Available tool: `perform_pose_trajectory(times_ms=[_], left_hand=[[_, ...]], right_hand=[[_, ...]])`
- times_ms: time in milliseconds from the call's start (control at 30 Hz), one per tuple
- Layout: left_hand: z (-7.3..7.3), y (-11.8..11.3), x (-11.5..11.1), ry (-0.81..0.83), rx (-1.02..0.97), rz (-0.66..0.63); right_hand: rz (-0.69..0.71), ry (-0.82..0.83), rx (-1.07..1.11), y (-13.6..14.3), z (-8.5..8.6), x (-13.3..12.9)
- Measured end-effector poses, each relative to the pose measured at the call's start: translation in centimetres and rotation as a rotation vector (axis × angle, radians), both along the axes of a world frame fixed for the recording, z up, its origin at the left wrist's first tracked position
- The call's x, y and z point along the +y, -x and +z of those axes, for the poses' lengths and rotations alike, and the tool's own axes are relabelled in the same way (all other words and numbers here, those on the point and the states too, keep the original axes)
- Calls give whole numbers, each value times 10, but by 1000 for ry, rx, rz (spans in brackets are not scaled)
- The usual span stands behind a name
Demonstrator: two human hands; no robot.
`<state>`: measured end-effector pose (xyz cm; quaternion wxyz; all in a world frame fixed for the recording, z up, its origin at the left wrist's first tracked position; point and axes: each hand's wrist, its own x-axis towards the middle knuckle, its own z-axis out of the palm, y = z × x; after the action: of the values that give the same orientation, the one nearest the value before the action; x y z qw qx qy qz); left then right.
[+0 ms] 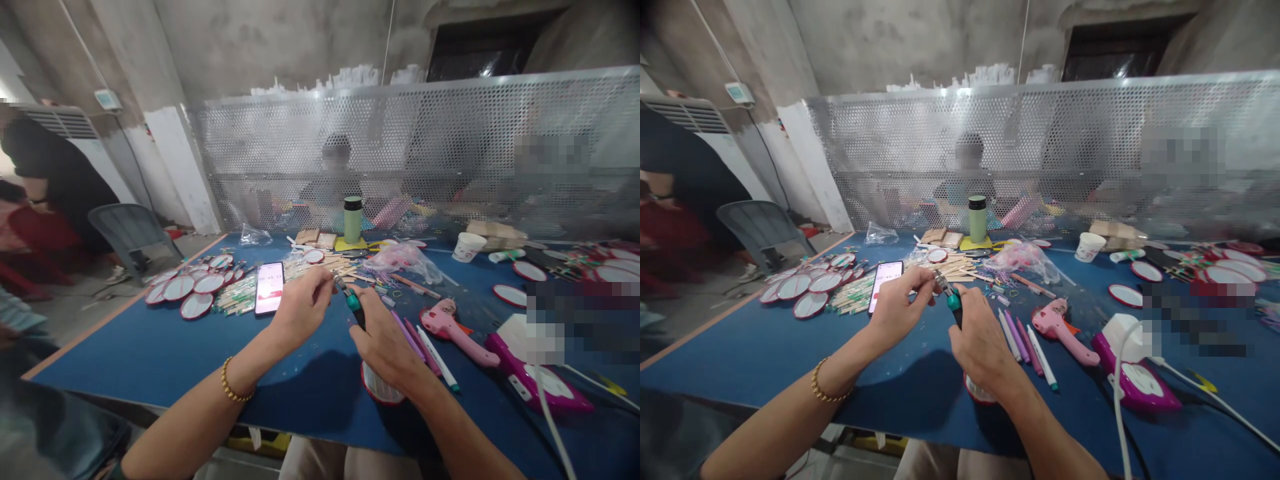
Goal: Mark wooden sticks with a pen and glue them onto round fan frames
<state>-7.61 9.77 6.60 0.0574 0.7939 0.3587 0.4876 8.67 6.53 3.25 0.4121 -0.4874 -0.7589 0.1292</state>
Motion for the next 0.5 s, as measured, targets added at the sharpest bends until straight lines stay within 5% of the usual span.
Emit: perform_pose_trajectory(times_ms=[500], left_hand=[[-2,0,1,13,7,7]], right_hand=[[-49,51,-19,1,2,-3]])
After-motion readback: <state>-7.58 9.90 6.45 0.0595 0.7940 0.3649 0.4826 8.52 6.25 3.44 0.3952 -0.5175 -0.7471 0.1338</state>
